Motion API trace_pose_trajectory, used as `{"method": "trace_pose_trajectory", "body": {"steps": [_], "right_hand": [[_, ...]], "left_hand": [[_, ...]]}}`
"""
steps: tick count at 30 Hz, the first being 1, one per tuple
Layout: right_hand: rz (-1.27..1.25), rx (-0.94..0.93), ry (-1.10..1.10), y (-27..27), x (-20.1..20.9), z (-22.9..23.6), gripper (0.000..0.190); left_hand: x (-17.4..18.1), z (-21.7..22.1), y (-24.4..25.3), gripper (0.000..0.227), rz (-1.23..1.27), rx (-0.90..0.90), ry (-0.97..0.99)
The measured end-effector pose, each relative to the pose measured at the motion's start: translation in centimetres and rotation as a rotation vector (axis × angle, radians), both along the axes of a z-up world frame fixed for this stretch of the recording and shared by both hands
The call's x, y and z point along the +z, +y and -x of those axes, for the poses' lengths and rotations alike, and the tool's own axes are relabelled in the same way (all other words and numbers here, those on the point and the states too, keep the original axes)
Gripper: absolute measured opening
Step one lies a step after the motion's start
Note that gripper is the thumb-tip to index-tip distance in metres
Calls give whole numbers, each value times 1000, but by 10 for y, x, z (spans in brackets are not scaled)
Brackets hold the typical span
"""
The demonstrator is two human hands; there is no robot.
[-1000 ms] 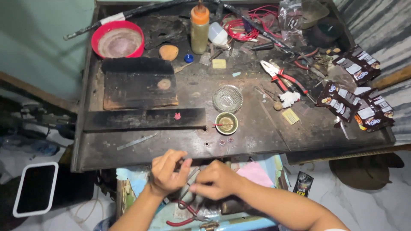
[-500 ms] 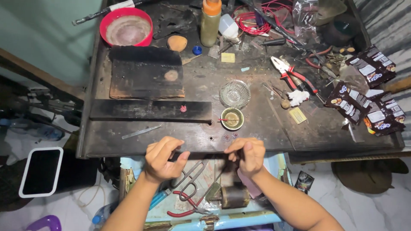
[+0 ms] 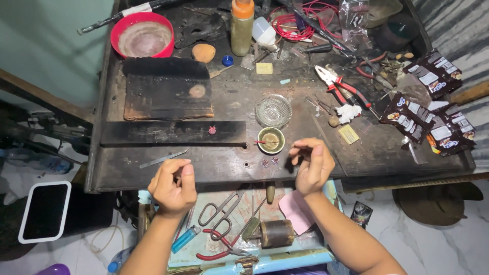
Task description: Soldering small jewelry components using a torch and fine hand tools on a workbench.
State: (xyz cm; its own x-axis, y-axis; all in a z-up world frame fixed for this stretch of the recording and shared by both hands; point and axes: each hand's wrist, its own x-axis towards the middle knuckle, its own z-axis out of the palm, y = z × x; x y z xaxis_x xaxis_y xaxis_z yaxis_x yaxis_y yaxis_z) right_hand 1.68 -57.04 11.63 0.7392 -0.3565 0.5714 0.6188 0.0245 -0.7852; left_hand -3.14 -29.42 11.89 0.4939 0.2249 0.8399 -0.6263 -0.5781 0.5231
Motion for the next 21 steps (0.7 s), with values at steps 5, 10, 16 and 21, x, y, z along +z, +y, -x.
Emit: {"method": "trace_pose_trajectory", "body": {"steps": [5,10,16,21], "right_hand": [[51,-47,69,1,-2,-2,42],[74,-15,81,0,1,-4,35],[66,12,70,1,1,-5,30],[62,25,63,2,1,-5,29]], "left_hand": [[1,-2,0,11,39,41,-9],[1,-4,5,11,34,65,-6],[-1,-6,12,11,42,91,-19],[-8,-5,25,10,55,122,-46]]}}
